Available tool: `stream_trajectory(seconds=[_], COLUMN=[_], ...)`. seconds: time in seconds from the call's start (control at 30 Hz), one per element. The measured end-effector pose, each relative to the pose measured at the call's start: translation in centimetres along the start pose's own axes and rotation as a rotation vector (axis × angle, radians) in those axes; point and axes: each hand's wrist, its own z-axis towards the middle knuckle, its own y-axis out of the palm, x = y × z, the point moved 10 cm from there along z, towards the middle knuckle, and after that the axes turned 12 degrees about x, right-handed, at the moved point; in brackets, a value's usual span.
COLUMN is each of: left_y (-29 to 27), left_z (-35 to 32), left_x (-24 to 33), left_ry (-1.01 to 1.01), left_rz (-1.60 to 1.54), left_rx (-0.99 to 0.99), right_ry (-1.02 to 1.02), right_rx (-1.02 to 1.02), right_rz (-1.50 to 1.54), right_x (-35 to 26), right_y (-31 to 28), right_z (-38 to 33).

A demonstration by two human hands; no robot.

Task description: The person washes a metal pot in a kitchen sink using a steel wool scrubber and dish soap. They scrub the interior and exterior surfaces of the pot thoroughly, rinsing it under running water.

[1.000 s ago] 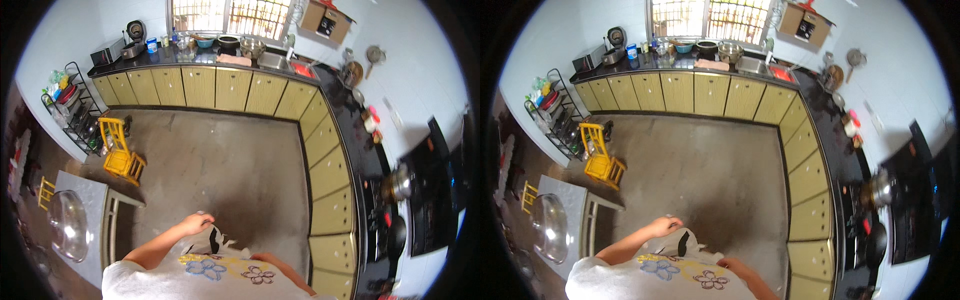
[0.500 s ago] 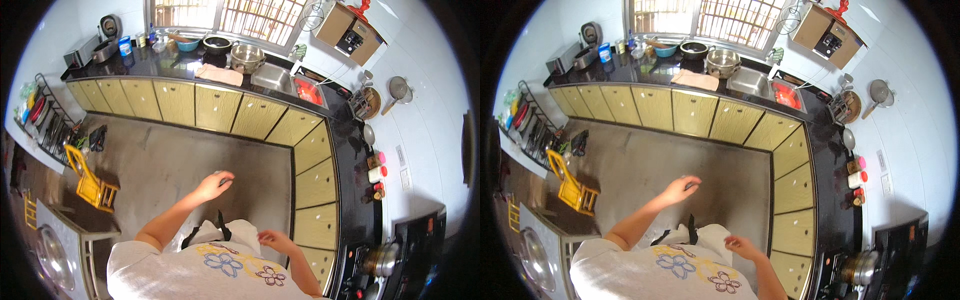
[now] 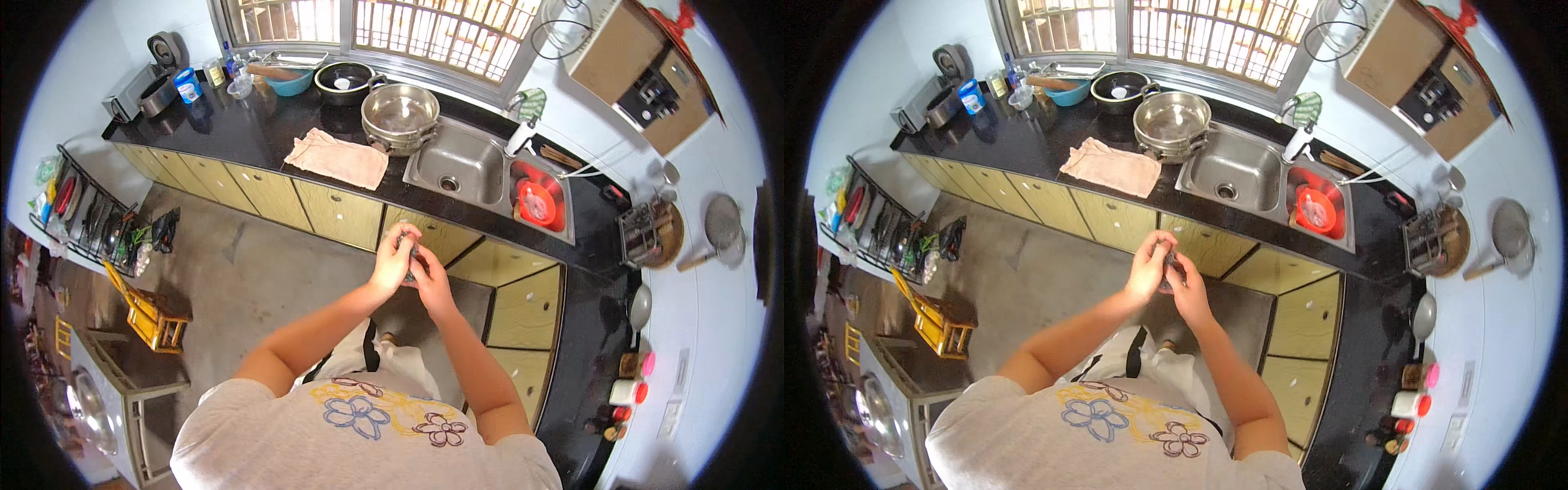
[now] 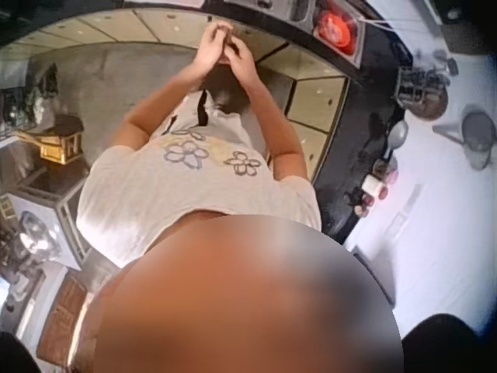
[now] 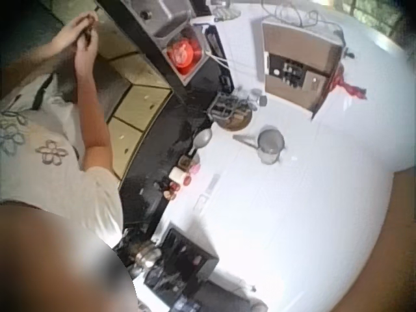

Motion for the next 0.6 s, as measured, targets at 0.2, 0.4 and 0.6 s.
stream_trajectory(seconds=[0.2, 0.4, 0.6], left_y=[4.0, 6.8, 11.3], left_z=[17.2, 37.2, 45.7], left_x=[-0.6, -5.0, -11.8], left_ry=[0.481, 0.231, -0.177], left_rz=[0.498, 1.051, 1.348], left_rx=[0.043, 0.110, -0.100], right_ry=[-0.164, 0.385, 0.524], right_rx=[-0.053, 0.133, 0.259], right_rz=[-0.159, 0.163, 0.358], right_x=[0.0, 3.3, 11.2], right_y=[-6.4, -11.7, -12.2], right_z=[19.9, 35.5, 47.2])
